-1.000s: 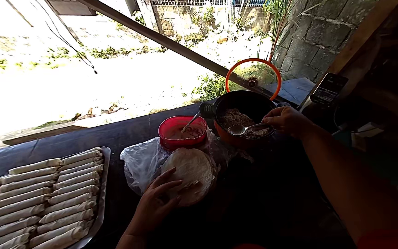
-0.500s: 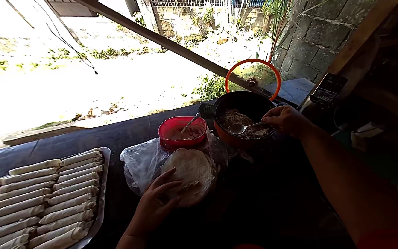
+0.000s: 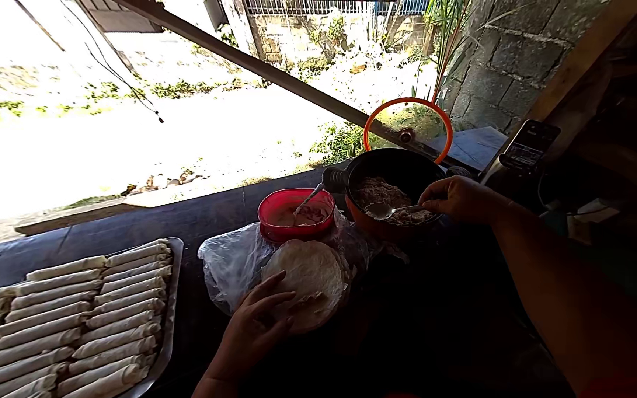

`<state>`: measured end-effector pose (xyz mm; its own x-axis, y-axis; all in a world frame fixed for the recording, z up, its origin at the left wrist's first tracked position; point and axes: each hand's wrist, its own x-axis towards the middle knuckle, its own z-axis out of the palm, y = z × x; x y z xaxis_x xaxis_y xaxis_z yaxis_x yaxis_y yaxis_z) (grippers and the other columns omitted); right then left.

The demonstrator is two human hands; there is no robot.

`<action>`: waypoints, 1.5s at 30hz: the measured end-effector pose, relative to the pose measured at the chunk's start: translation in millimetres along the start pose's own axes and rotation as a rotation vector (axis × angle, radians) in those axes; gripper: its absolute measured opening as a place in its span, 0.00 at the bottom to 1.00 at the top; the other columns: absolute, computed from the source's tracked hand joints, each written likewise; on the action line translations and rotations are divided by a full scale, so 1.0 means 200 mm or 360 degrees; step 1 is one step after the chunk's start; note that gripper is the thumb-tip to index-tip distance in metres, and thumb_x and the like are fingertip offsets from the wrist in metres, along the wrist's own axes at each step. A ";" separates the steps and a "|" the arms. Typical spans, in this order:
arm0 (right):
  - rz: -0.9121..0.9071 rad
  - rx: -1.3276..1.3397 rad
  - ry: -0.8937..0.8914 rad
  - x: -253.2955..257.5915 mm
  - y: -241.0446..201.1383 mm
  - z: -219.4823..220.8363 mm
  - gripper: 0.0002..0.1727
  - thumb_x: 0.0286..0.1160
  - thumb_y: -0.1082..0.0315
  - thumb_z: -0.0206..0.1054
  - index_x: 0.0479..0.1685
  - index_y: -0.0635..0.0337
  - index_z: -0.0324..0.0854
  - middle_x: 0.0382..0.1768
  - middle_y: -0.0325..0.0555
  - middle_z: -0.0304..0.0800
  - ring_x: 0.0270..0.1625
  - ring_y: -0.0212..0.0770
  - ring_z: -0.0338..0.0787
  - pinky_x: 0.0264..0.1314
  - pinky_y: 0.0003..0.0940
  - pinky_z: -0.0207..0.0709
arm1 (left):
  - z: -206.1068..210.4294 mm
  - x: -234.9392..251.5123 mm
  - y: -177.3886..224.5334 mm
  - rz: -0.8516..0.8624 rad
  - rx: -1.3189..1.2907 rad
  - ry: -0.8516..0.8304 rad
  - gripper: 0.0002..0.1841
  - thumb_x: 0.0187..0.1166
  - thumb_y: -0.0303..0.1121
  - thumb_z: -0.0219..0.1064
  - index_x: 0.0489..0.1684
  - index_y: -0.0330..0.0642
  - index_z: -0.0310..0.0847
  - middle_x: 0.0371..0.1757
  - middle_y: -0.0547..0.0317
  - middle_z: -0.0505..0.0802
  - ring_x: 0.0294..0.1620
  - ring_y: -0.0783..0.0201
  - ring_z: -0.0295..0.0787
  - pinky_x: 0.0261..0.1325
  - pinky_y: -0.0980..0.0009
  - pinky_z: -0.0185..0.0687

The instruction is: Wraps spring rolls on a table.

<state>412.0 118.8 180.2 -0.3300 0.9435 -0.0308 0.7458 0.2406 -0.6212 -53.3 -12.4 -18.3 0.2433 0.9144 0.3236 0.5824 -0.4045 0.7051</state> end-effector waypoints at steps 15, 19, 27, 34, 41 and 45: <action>0.0022 -0.0010 -0.0029 0.04 0.04 0.07 0.07 0.88 0.65 0.63 0.47 0.51 0.88 0.29 0.39 0.88 0.30 0.34 0.85 0.39 0.36 0.82 | 0.00 -0.01 -0.01 0.0007 -0.0010 0.0014 0.19 0.69 0.60 0.72 0.57 0.74 0.92 0.84 0.69 0.79 0.87 0.60 0.70 0.85 0.48 0.67; 0.0001 0.0051 0.0020 0.03 0.03 0.06 0.07 0.88 0.67 0.63 0.48 0.51 0.88 0.31 0.39 0.90 0.32 0.34 0.87 0.42 0.37 0.84 | 0.00 -0.02 -0.01 -0.0008 -0.0019 0.0015 0.19 0.69 0.60 0.72 0.57 0.75 0.92 0.84 0.70 0.79 0.87 0.60 0.69 0.85 0.49 0.68; -0.0262 -0.0102 0.0120 -0.04 -0.16 0.04 0.07 0.88 0.66 0.63 0.49 0.48 0.88 0.32 0.37 0.91 0.30 0.33 0.87 0.34 0.35 0.83 | -0.01 0.00 0.04 -0.0037 -0.0059 -0.0044 0.20 0.70 0.58 0.72 0.60 0.71 0.91 0.86 0.68 0.77 0.88 0.61 0.67 0.87 0.46 0.62; -0.0373 -0.0187 -0.0115 -0.08 -0.41 0.43 0.06 0.85 0.63 0.66 0.48 0.44 0.89 0.31 0.31 0.90 0.30 0.29 0.87 0.36 0.37 0.86 | -0.01 0.01 0.04 -0.0108 -0.0148 -0.0006 0.23 0.70 0.52 0.73 0.66 0.66 0.89 0.86 0.72 0.76 0.86 0.66 0.68 0.85 0.50 0.69; -0.0715 -0.0787 -0.0176 -0.12 -0.33 0.84 0.15 0.88 0.59 0.55 0.52 0.49 0.88 0.41 0.41 0.91 0.46 0.41 0.93 0.50 0.42 0.88 | -0.01 0.01 0.06 -0.0132 -0.0164 -0.0002 0.22 0.67 0.40 0.71 0.62 0.65 0.90 0.86 0.73 0.76 0.85 0.68 0.70 0.82 0.54 0.74; -0.0946 -0.0967 0.0053 -0.14 -0.37 0.80 0.13 0.85 0.65 0.56 0.49 0.51 0.89 0.36 0.42 0.89 0.39 0.43 0.91 0.41 0.41 0.86 | 0.00 0.01 0.06 -0.0133 -0.0084 -0.0028 0.20 0.67 0.42 0.71 0.61 0.67 0.91 0.86 0.76 0.75 0.86 0.70 0.68 0.84 0.51 0.69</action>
<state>273.6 38.0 102.3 -0.7551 0.6254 0.1967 0.6382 0.7699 0.0019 -46.4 -14.5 -8.8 0.2095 0.9450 0.2513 0.5595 -0.3266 0.7618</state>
